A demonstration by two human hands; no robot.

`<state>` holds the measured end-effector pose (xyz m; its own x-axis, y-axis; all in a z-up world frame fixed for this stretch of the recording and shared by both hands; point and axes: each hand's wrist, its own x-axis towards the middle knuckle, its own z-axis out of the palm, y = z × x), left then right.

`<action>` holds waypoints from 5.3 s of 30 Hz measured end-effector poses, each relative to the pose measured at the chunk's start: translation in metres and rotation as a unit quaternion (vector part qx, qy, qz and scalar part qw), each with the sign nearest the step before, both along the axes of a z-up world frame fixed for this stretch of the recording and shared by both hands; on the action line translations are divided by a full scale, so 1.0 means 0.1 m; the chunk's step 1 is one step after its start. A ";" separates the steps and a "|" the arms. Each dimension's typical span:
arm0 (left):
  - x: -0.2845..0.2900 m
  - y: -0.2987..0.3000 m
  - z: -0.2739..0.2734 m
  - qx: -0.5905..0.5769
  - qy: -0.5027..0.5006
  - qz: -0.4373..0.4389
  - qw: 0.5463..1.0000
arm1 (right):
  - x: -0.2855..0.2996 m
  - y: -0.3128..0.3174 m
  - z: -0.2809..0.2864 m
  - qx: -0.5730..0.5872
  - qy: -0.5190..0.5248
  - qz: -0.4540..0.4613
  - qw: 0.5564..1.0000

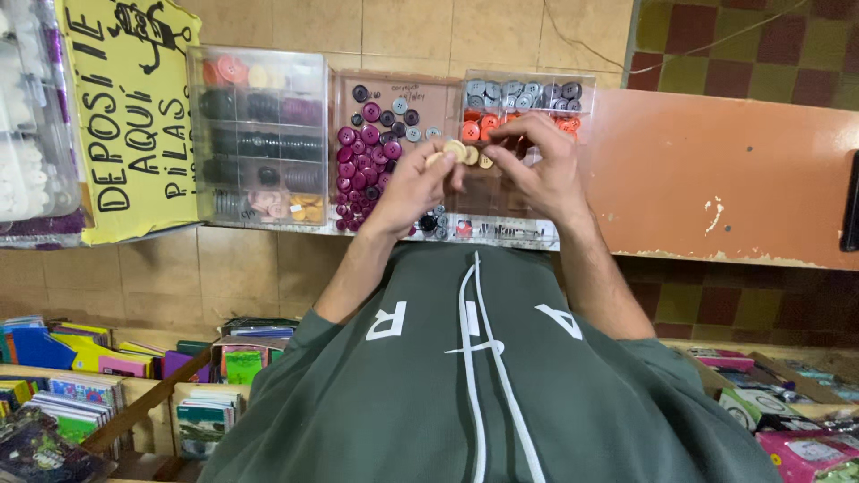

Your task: The person sorts buttons by hand, picking them from a container and placing them into different compartments of a plastic organizer box.

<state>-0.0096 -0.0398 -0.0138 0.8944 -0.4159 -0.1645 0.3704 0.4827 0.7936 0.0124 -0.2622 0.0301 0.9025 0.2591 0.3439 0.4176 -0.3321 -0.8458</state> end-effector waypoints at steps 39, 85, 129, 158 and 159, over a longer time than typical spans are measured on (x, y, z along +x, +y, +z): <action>0.00 -0.04 0.23 0.287 -0.139 0.020 0.948 | 0.02 -0.15 -0.10 0.021 -0.036 -0.011 0.999; -0.03 -0.15 0.47 0.308 -0.254 0.037 0.916 | -0.11 0.29 -0.01 0.055 -0.023 0.048 0.997; 0.10 -0.03 0.09 -0.272 0.175 0.154 0.934 | -0.18 0.12 -0.12 0.004 -0.046 -0.077 0.996; -0.57 1.16 0.28 -0.210 -0.089 0.491 0.841 | 0.16 0.11 -0.07 -0.165 -0.147 0.160 0.962; -0.64 1.13 0.26 -0.202 -0.047 0.528 0.823 | 0.17 0.21 0.03 -0.166 -0.134 0.194 0.958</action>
